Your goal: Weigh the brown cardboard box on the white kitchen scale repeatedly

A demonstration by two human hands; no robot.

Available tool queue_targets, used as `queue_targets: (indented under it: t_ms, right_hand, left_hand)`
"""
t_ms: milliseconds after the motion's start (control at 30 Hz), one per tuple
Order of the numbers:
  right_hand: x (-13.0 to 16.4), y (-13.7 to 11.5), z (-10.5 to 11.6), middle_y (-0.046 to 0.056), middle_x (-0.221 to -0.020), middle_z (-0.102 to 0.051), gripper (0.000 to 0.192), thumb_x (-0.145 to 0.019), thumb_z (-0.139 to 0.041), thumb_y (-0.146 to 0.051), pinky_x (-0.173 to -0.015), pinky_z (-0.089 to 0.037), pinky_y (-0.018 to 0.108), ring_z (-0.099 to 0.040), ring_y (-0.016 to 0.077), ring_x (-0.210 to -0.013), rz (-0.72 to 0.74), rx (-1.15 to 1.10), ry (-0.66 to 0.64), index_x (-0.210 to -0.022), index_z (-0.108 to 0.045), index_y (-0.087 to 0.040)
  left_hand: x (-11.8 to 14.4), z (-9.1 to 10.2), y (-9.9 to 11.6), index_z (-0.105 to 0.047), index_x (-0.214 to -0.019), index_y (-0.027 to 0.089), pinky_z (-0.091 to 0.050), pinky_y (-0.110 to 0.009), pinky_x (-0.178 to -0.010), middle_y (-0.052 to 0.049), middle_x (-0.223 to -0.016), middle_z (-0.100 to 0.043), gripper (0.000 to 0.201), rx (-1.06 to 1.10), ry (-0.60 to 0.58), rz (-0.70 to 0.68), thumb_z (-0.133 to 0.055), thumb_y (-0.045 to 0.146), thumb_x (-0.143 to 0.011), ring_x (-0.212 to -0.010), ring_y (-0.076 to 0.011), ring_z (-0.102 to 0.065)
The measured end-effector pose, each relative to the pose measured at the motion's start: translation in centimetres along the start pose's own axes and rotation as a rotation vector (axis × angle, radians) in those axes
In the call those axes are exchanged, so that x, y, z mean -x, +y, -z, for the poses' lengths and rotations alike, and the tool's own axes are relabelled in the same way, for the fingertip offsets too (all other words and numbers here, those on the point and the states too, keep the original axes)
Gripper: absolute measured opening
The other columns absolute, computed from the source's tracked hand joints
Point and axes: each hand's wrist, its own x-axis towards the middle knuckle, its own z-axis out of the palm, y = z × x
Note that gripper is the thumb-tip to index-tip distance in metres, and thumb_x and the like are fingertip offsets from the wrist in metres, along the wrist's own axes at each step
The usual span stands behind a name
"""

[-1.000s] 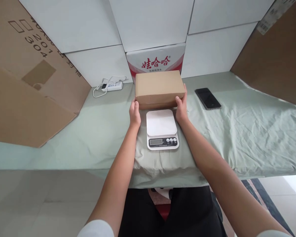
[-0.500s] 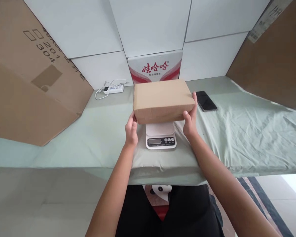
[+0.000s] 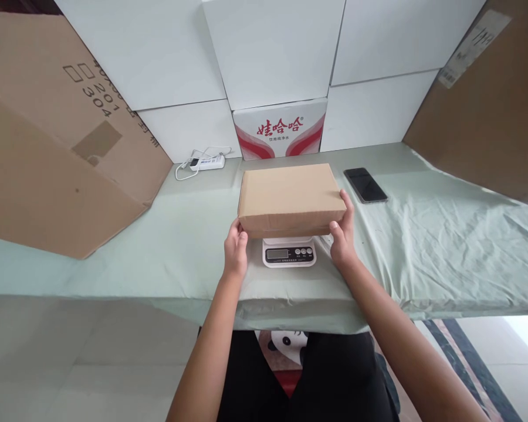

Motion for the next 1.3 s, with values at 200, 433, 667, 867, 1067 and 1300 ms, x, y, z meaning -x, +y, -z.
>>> queue_targets:
  t_ms: [200,433,667,867,1067,1300]
  right_hand:
    - [-0.7,-0.7,0.9,0.012,-0.173,-0.068,0.08,-0.105,-0.053,-0.083,-0.143,-0.042,0.071,-0.058,0.0441,-0.167,-0.036,-0.041,-0.024,-0.168,-0.061,-0.034]
    - [-7.6,-1.0,-1.4,0.004,-0.18,-0.062,0.083,-0.103,-0.052,-0.089,-0.152,-0.028,0.064,-0.042,0.0386,-0.179,0.011,-0.145,-0.05,-0.17,-0.058,-0.04]
    - [-11.4,5.2,-5.3,0.009,-0.198,-0.029,0.123,-0.09,-0.056,-0.1,-0.153,-0.019,0.066,-0.025,0.0384,-0.186,-0.039,-0.109,-0.035,-0.187,-0.019,-0.034]
    - [-10.4,8.4,-5.7,0.008,-0.194,-0.037,0.114,-0.09,-0.055,-0.099,-0.152,-0.021,0.069,-0.035,0.0378,-0.181,-0.077,-0.101,-0.026,-0.182,-0.029,-0.036]
    - [-10.8,9.1,-5.3,0.009,-0.19,-0.042,0.105,-0.092,-0.056,-0.098,-0.152,-0.02,0.07,-0.033,0.0394,-0.181,-0.1,-0.059,-0.048,-0.176,-0.039,-0.037]
    - [-10.5,9.0,-5.4,0.011,-0.189,-0.044,0.106,-0.09,-0.055,-0.1,-0.152,-0.02,0.068,-0.033,0.0403,-0.181,-0.127,-0.047,-0.031,-0.172,-0.044,-0.033]
  left_hand:
    - [-0.3,0.3,0.4,-0.077,-0.146,0.024,-0.059,-0.051,-0.123,-0.017,-0.149,-0.081,0.076,-0.062,-0.03,0.019,-0.056,0.085,-0.104,-0.149,-0.0383,-0.072]
    - [-8.4,-1.0,1.5,-0.079,-0.14,0.023,-0.063,-0.045,-0.117,-0.017,-0.143,-0.084,0.079,0.112,-0.043,-0.079,-0.056,0.089,-0.103,-0.144,-0.0349,-0.076]
    - [-14.4,-3.4,-4.8,-0.077,-0.128,0.023,-0.065,-0.045,-0.108,-0.018,-0.136,-0.082,0.093,0.165,0.039,0.041,-0.066,0.103,-0.084,-0.135,-0.0352,-0.079]
    - [-14.1,-3.4,-7.4,-0.074,-0.108,0.024,-0.064,-0.047,-0.105,-0.014,-0.115,-0.081,0.084,0.105,0.017,0.105,-0.064,0.104,-0.086,-0.124,-0.0333,-0.079]
    - [-13.7,-3.6,-7.8,-0.073,-0.104,0.025,-0.061,-0.045,-0.104,-0.01,-0.11,-0.078,0.082,0.01,0.087,0.163,-0.067,0.104,-0.082,-0.113,-0.0311,-0.075]
    - [-13.8,-3.4,-8.0,-0.074,-0.106,0.025,-0.061,-0.045,-0.105,-0.01,-0.112,-0.079,0.08,-0.004,0.08,0.158,-0.065,0.102,-0.086,-0.114,-0.0307,-0.075]
